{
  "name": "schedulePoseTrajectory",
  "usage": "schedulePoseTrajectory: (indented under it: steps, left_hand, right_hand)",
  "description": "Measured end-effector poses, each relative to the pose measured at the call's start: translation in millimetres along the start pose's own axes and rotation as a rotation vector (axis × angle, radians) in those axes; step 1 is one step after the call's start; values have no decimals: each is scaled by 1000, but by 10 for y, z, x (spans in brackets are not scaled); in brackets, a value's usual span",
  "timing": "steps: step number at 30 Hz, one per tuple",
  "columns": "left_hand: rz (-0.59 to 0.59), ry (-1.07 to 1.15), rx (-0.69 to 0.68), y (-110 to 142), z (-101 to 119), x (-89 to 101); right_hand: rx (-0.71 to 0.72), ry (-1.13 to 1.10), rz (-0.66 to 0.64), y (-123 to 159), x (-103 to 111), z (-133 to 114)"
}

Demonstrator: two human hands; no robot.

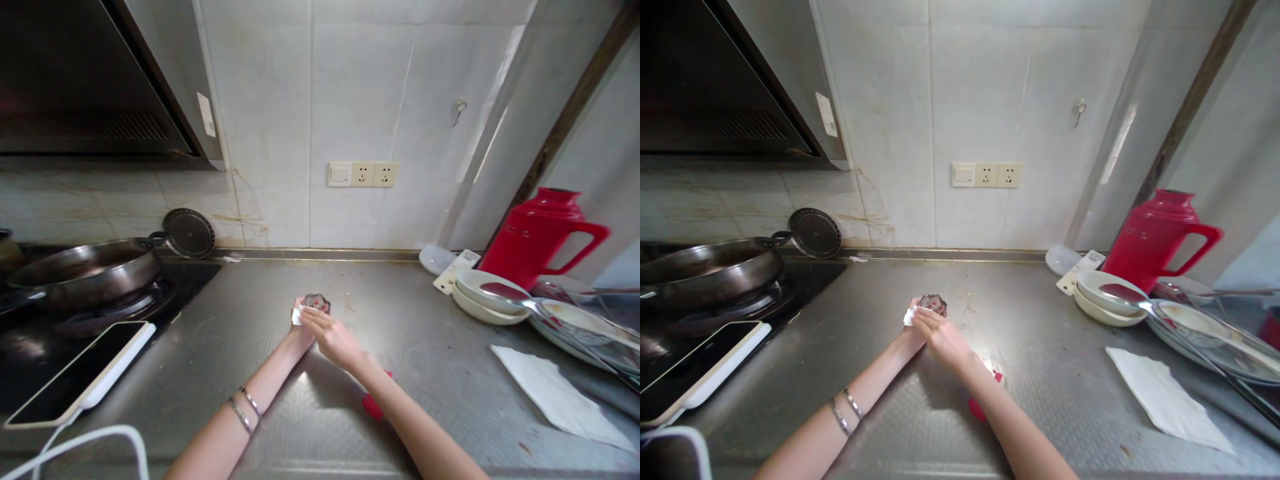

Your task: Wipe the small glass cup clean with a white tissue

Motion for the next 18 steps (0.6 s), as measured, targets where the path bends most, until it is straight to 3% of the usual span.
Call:
schedulePoseTrajectory:
  steps: [5, 13, 16, 18]
  left_hand:
    - [-53, -118, -9, -5, -46, -30]
    - [-119, -192, 124, 63, 121, -99]
    - [-175, -198, 211, 105, 136, -153]
    - [-212, -147, 199, 134, 134, -194]
  right_hand:
    - [-22, -80, 1, 0, 90, 105]
    - [80, -9, -29, -31, 248, 112]
    - [77, -2, -28, -45, 305, 119]
    - [65, -6, -33, -50, 339, 131]
Point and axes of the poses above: each hand's wrist, its own y-axis away from the middle knuckle, its own x-axis out of the back of the hand, z = x × y, the point moved 2 cm from there along -y, towards the middle knuckle, and after that the axes turned 10 degrees about -x, right-handed, at the moved point
